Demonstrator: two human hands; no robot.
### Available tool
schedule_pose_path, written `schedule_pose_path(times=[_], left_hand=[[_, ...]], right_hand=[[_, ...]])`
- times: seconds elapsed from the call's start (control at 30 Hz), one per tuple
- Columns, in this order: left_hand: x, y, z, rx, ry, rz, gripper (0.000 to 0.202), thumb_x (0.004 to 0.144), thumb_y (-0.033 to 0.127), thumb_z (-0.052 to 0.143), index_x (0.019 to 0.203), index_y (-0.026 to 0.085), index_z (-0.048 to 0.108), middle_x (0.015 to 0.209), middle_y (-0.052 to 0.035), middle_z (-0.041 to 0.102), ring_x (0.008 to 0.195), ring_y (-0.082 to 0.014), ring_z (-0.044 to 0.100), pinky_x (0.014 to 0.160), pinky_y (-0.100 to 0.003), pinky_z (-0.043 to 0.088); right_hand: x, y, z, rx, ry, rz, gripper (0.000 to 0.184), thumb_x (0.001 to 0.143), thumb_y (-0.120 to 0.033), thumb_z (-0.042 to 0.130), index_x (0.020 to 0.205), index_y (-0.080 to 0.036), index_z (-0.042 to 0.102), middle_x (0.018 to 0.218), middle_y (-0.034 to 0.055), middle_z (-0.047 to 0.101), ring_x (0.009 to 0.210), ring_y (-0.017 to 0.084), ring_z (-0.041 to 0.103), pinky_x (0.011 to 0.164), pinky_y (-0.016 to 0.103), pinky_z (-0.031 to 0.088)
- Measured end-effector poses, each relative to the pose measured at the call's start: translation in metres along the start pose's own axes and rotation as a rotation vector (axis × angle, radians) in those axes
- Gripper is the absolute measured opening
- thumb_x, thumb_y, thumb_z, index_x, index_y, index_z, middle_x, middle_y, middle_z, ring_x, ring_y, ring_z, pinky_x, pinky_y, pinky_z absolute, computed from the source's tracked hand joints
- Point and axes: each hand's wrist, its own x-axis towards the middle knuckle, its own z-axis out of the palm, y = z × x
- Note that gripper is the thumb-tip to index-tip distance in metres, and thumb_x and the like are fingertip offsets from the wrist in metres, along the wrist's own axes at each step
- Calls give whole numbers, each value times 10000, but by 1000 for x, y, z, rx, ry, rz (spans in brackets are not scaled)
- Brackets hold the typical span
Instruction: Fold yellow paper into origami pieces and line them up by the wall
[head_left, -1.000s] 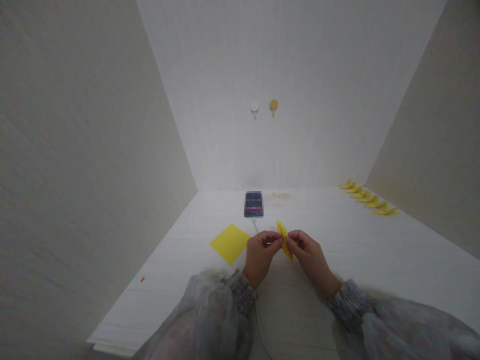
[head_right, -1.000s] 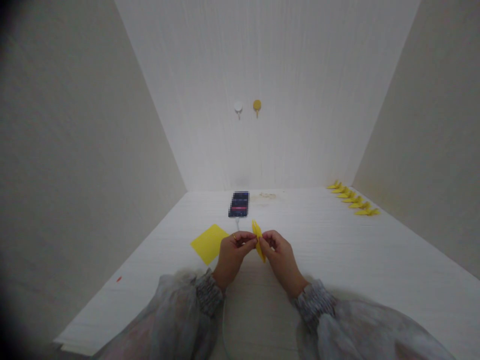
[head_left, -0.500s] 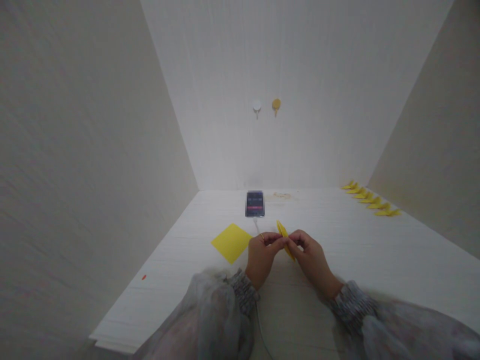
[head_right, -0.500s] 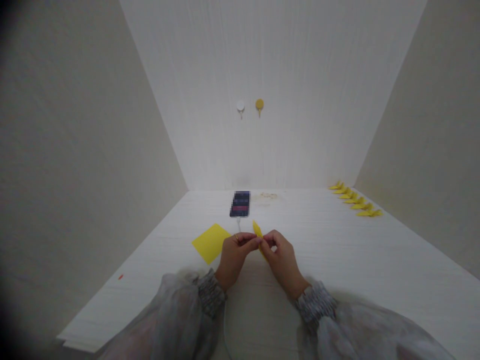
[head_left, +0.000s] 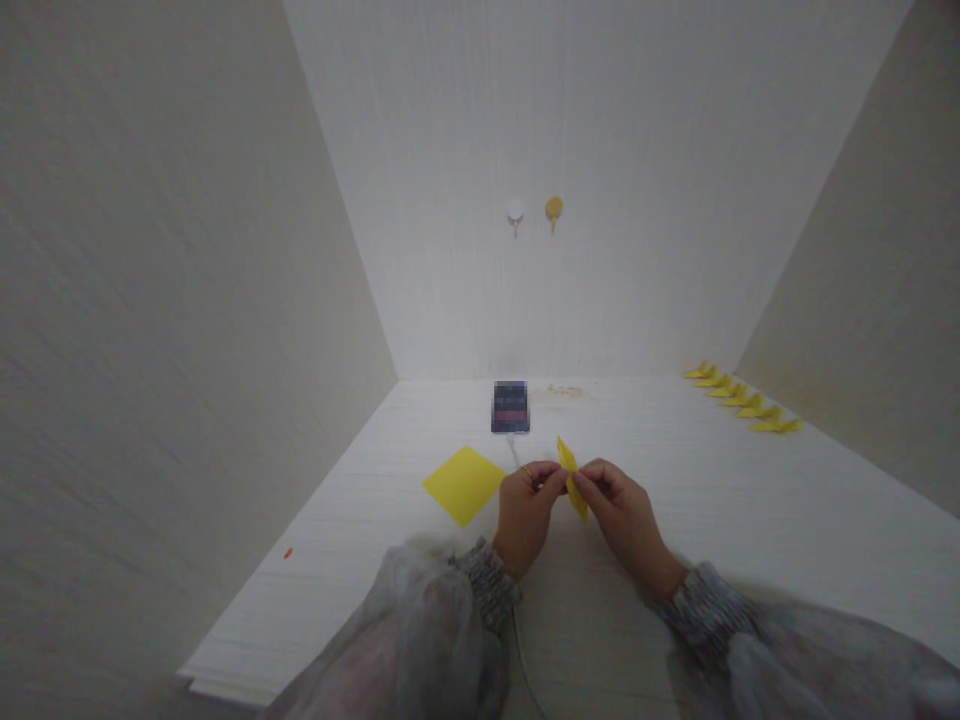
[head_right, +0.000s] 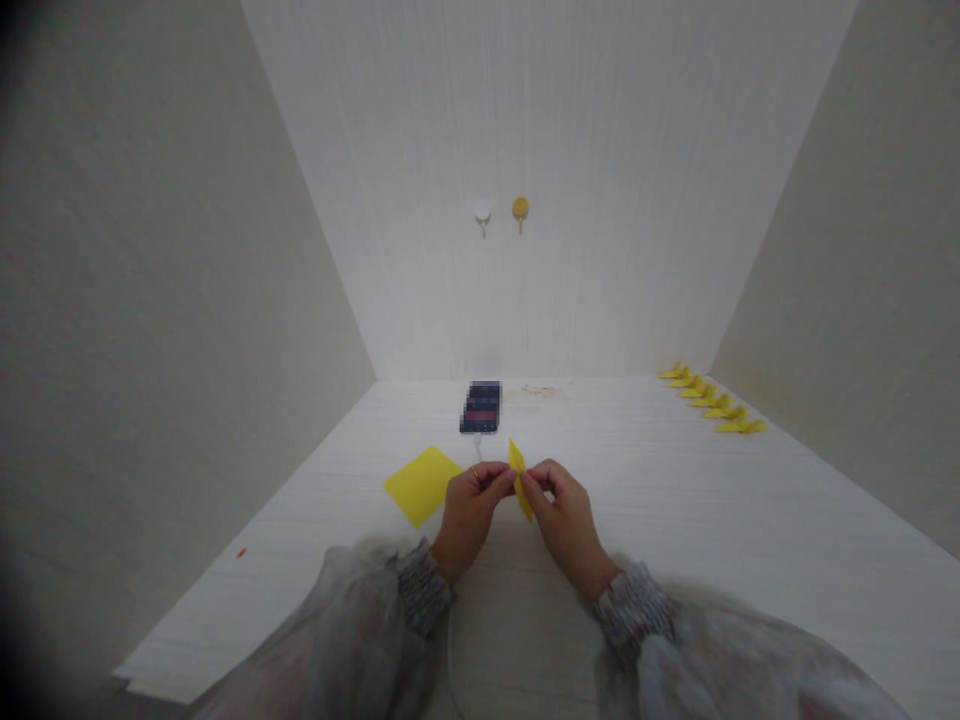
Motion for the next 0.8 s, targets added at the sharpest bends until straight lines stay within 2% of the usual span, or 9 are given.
schedule_pose_path(times=[0.33,0.43,0.57,0.8], left_hand=[[2,-3,0,11,30,52,139,683,236,553,783,140,558,731,-38,603,663,-124,568,634,-256,476],[2,0,0,-24,43,86,191,671,217,568,826,156,475,758,-33,591,660,-121,573,618,-257,482],[1,2,0,-92,40,88,278,667,205,576,840,186,359,653,16,574,616,-116,576,616,-263,476],[3,2,-1,-200,6,50,321,651,204,594,794,197,307,667,23,587,595,-96,562,606,-244,443]], right_hand=[[0,-9,3,159,15,149,190,704,-372,533,669,-186,519,631,10,588,598,144,545,558,259,426],[0,-12,3,172,12,175,199,698,-383,531,671,-186,526,637,13,600,619,154,560,580,269,431],[0,-12,3,198,-17,194,197,709,-373,523,702,-178,549,665,14,598,634,151,552,593,264,427],[-1,-10,2,362,-75,252,161,701,-327,552,701,-167,568,666,8,588,622,132,519,596,244,409]])
